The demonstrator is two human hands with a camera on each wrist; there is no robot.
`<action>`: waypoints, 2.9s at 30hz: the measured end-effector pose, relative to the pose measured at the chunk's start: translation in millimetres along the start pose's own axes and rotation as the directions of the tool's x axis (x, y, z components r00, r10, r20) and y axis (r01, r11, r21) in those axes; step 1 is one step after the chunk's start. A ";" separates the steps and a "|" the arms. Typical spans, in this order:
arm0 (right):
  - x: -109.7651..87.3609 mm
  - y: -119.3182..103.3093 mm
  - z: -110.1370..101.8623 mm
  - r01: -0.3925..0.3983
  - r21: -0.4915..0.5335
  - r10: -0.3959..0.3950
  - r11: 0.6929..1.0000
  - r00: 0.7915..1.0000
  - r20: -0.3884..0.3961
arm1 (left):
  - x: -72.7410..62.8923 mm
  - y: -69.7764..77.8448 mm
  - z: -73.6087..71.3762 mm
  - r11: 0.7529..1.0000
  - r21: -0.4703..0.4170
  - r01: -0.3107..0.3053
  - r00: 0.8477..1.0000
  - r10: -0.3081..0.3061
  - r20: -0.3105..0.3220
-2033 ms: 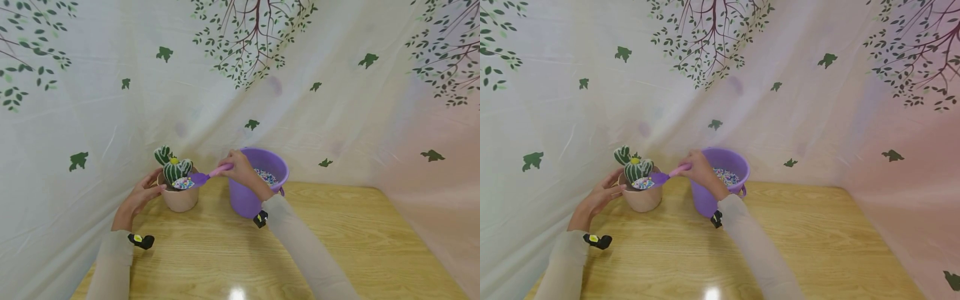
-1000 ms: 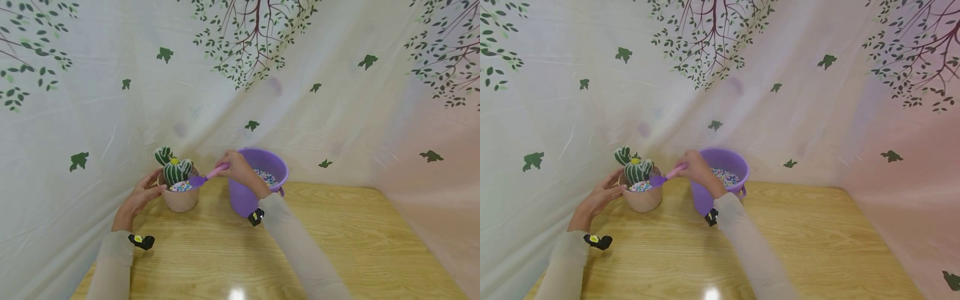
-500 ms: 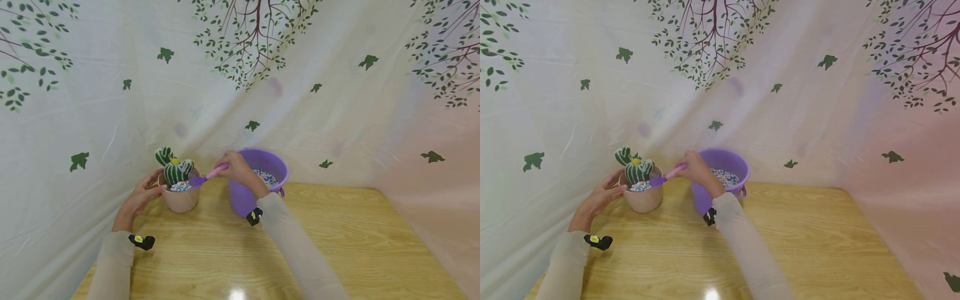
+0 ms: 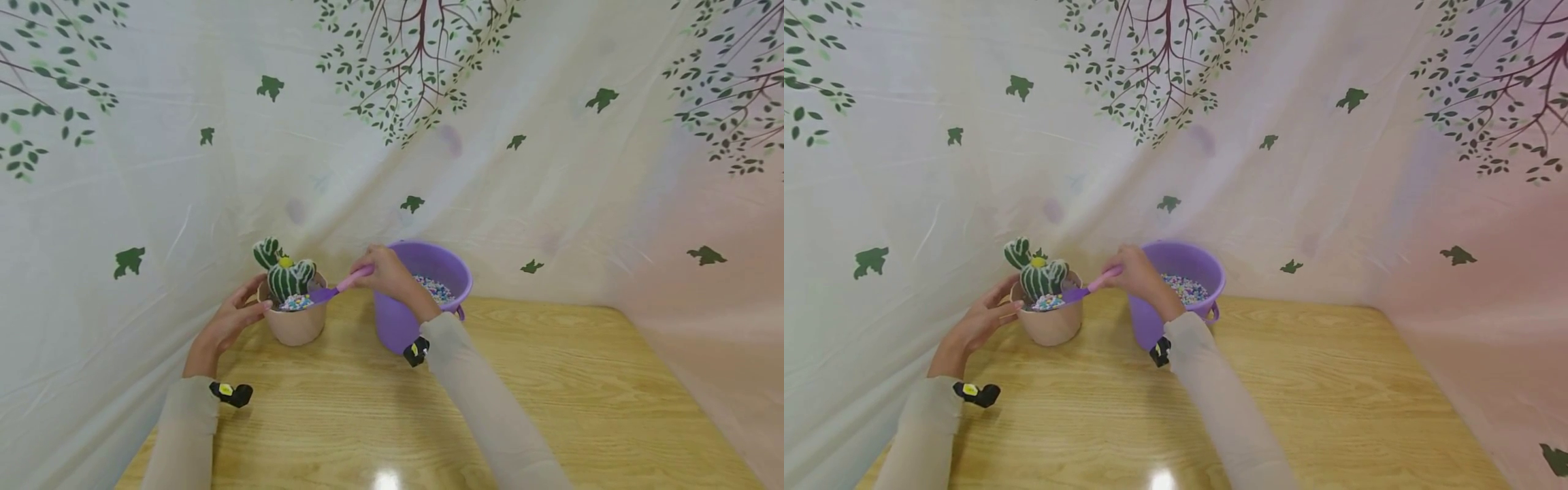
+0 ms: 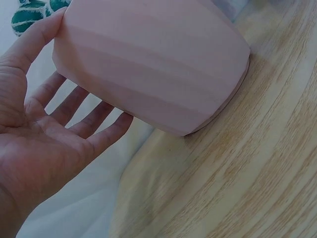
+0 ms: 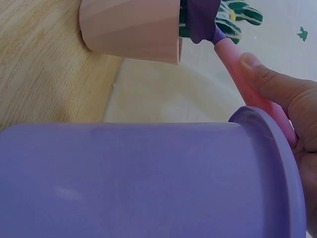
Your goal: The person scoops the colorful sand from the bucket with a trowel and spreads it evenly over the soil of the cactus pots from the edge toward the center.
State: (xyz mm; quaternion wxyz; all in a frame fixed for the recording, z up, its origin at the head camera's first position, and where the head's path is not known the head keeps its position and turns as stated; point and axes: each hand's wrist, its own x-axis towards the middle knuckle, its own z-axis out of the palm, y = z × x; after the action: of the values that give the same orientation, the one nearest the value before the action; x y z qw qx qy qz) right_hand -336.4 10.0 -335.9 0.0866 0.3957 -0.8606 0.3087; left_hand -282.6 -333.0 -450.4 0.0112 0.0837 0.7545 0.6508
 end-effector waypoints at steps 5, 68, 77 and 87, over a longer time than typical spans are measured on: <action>-0.3 -0.9 -1.0 -0.002 0.004 0.002 1.000 1.000 -0.001 | 0.2 -0.8 0.6 1.000 -0.009 0.001 1.000 -0.002 -0.011; -1.4 -1.5 -0.2 0.063 -0.056 -0.060 0.996 0.997 0.054 | -2.6 -5.5 1.8 0.994 -0.112 0.010 0.995 -0.021 -0.100; -0.8 -2.6 -2.9 0.048 -0.007 -0.048 0.999 0.998 0.048 | -2.2 -5.4 2.4 0.994 -0.110 0.021 0.994 -0.032 -0.104; 3.3 -1.1 -5.4 0.015 -0.010 -0.015 1.000 0.998 0.054 | -2.0 -5.8 2.0 0.993 -0.118 0.017 0.992 -0.031 -0.119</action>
State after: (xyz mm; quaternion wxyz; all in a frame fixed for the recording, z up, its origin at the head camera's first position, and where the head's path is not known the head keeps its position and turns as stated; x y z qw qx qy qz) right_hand -338.2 10.6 -329.7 0.0674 0.4099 -0.8612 0.2928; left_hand -281.1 -332.2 -456.6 -0.0217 0.0344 0.7154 0.6975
